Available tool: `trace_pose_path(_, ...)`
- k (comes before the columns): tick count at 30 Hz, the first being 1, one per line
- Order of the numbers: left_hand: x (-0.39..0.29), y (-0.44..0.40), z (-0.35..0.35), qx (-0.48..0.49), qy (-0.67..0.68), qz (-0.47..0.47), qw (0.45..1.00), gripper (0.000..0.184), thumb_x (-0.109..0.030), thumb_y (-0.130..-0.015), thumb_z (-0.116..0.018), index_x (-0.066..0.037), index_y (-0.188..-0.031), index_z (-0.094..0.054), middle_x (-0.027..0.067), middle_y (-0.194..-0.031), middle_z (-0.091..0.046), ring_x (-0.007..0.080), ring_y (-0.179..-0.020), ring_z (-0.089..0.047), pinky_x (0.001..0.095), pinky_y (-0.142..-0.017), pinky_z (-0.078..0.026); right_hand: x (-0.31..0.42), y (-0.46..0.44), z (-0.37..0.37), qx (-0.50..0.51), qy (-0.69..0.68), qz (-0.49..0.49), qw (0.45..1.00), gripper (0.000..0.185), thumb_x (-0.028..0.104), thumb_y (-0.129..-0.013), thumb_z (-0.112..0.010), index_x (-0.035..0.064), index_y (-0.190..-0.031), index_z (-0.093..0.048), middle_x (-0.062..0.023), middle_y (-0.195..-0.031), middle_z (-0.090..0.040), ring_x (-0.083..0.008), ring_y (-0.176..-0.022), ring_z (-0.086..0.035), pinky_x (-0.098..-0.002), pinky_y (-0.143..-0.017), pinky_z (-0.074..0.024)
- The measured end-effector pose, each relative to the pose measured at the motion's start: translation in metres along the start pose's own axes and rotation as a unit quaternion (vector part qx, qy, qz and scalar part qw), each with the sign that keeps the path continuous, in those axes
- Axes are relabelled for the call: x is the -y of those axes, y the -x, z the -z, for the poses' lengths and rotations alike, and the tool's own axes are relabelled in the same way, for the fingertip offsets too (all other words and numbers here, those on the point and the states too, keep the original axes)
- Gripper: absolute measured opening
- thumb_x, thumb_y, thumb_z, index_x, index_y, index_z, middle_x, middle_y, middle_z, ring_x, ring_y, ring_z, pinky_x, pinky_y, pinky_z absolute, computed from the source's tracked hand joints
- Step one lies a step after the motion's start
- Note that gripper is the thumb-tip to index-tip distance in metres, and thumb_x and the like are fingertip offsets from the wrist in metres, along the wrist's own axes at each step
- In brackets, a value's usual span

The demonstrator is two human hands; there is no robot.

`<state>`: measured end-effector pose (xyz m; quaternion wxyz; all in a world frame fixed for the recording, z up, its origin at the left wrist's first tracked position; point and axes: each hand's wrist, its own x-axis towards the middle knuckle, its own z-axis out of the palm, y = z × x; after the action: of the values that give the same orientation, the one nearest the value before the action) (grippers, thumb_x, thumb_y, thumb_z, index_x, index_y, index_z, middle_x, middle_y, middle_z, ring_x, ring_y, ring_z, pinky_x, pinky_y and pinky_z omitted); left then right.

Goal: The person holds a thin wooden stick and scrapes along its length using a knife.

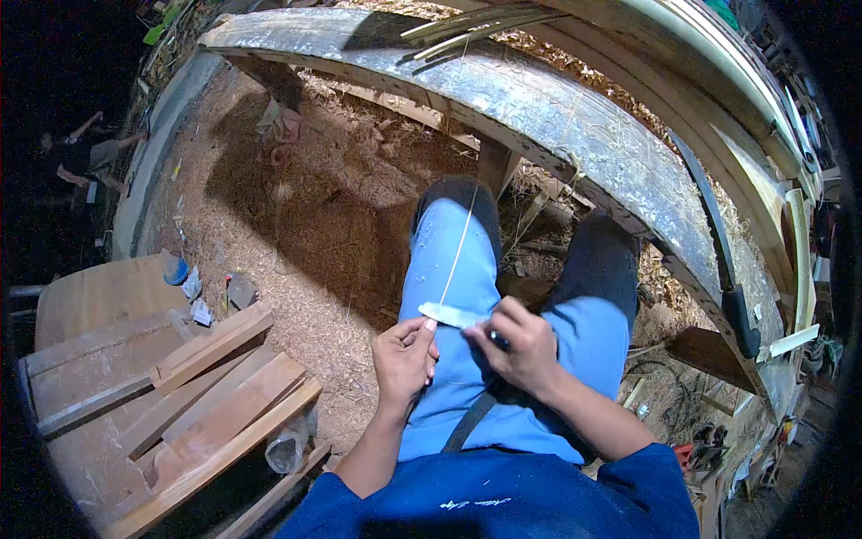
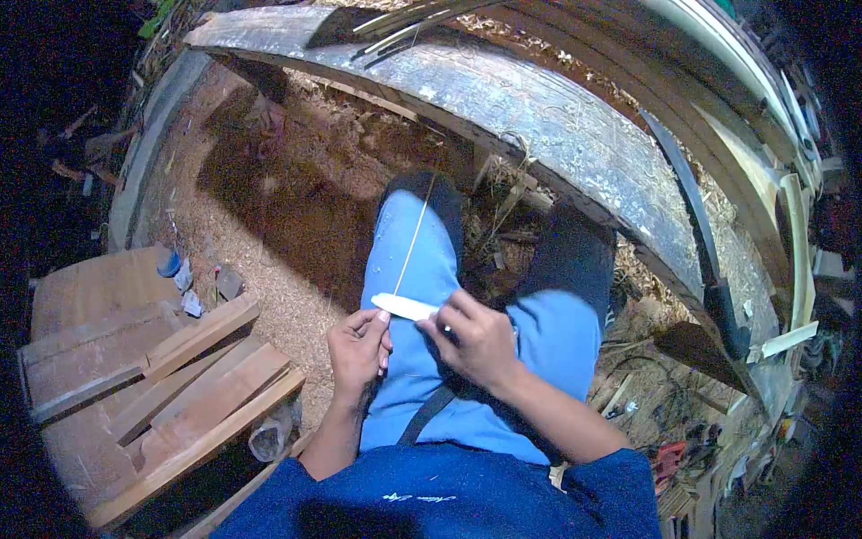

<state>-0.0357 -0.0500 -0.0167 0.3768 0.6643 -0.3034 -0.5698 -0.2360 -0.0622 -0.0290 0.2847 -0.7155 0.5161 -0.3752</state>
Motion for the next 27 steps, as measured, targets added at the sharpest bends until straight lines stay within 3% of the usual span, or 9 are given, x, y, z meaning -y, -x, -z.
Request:
trace_pose_path(2,-0.002,0.000,0.000,-0.001,0.000,0.002,1.000,0.022,-0.015,-0.104,-0.070,0.006,-0.107,-0.075,0.0047,-0.064,-0.064,0.0068,-0.041,-0.050,0.0235,-0.037,-0.039,-0.009,-0.007,0.000,-0.039,0.022,-0.068,0.997,0.027,0.024,-0.088,-0.085,0.0063,-0.078,-0.067,-0.0082,-0.081,-0.062,-0.0300,-0.063,-0.066,-0.0421,-0.053,-0.0525)
trace_pose_path(6,0.001,-0.002,0.003,0.008,-0.005,0.010,1.000,0.022,-0.015,-0.105,-0.069,0.006,-0.109,-0.075,0.0042,-0.063,-0.064,0.0070,-0.041,-0.050,0.0239,-0.036,-0.038,0.000,0.002,-0.003,0.008,-0.009,0.011,1.000,0.029,0.024,-0.089,-0.084,0.0053,-0.078,-0.066,-0.0092,-0.082,-0.061,-0.0320,-0.063,-0.066,-0.0439,-0.054,-0.0522)
trace_pose_path(10,-0.007,0.000,0.001,0.005,-0.005,0.022,1.000,0.022,-0.015,-0.105,-0.070,0.006,-0.107,-0.076,0.0038,-0.063,-0.064,0.0061,-0.043,-0.051,0.0228,-0.038,-0.039,-0.010,-0.016,0.001,-0.027,-0.002,-0.080,0.996,0.031,0.025,-0.090,-0.084,0.0057,-0.077,-0.064,-0.0114,-0.082,-0.060,-0.0336,-0.064,-0.067,-0.0449,-0.054,-0.0521)
trace_pose_path(14,0.000,-0.003,0.004,0.004,-0.007,0.019,1.000,0.021,-0.014,-0.105,-0.070,0.007,-0.108,-0.076,0.0037,-0.063,-0.063,0.0063,-0.042,-0.051,0.0231,-0.038,-0.039,0.003,-0.003,-0.001,0.032,0.000,0.002,0.999,0.027,0.019,-0.085,-0.088,0.0034,-0.079,-0.068,-0.0107,-0.081,-0.063,-0.0324,-0.063,-0.065,-0.0429,-0.056,-0.0510)
trace_pose_path(18,-0.004,-0.001,0.001,0.003,-0.004,0.015,1.000,0.021,-0.013,-0.104,-0.070,0.007,-0.107,-0.075,0.0036,-0.063,-0.063,0.0065,-0.041,-0.050,0.0233,-0.037,-0.038,-0.011,-0.020,0.000,-0.046,0.002,-0.060,0.997,0.029,0.020,-0.086,-0.088,0.0028,-0.078,-0.066,-0.0117,-0.080,-0.061,-0.0324,-0.062,-0.064,-0.0423,-0.054,-0.0492)
trace_pose_path(22,0.000,-0.001,0.005,0.008,0.004,0.018,1.000,0.020,-0.013,-0.104,-0.070,0.006,-0.106,-0.075,0.0034,-0.063,-0.063,0.0065,-0.041,-0.051,0.0232,-0.037,-0.038,0.006,-0.004,0.000,0.037,0.008,0.017,0.999,0.027,0.020,-0.087,-0.087,0.0045,-0.079,-0.067,-0.0116,-0.081,-0.060,-0.0327,-0.063,-0.065,-0.0434,-0.055,-0.0500)
trace_pose_path(26,-0.002,0.001,0.001,0.010,0.011,0.012,1.000,0.019,-0.013,-0.104,-0.070,0.005,-0.104,-0.075,0.0035,-0.063,-0.063,0.0064,-0.042,-0.051,0.0231,-0.037,-0.038,-0.011,-0.018,0.001,-0.011,0.034,-0.065,0.997,0.028,0.026,-0.090,-0.083,0.0069,-0.081,-0.064,-0.0107,-0.084,-0.060,-0.0342,-0.065,-0.067,-0.0462,-0.055,-0.0526)
trace_pose_path(27,0.000,0.001,0.001,0.004,0.014,0.008,1.000,0.020,-0.014,-0.104,-0.069,0.006,-0.105,-0.075,0.0039,-0.063,-0.064,0.0062,-0.041,-0.050,0.0232,-0.037,-0.038,-0.005,-0.016,0.002,0.007,0.026,-0.030,0.999,0.028,0.026,-0.090,-0.083,0.0068,-0.081,-0.064,-0.0110,-0.083,-0.060,-0.0350,-0.065,-0.066,-0.0465,-0.055,-0.0524)
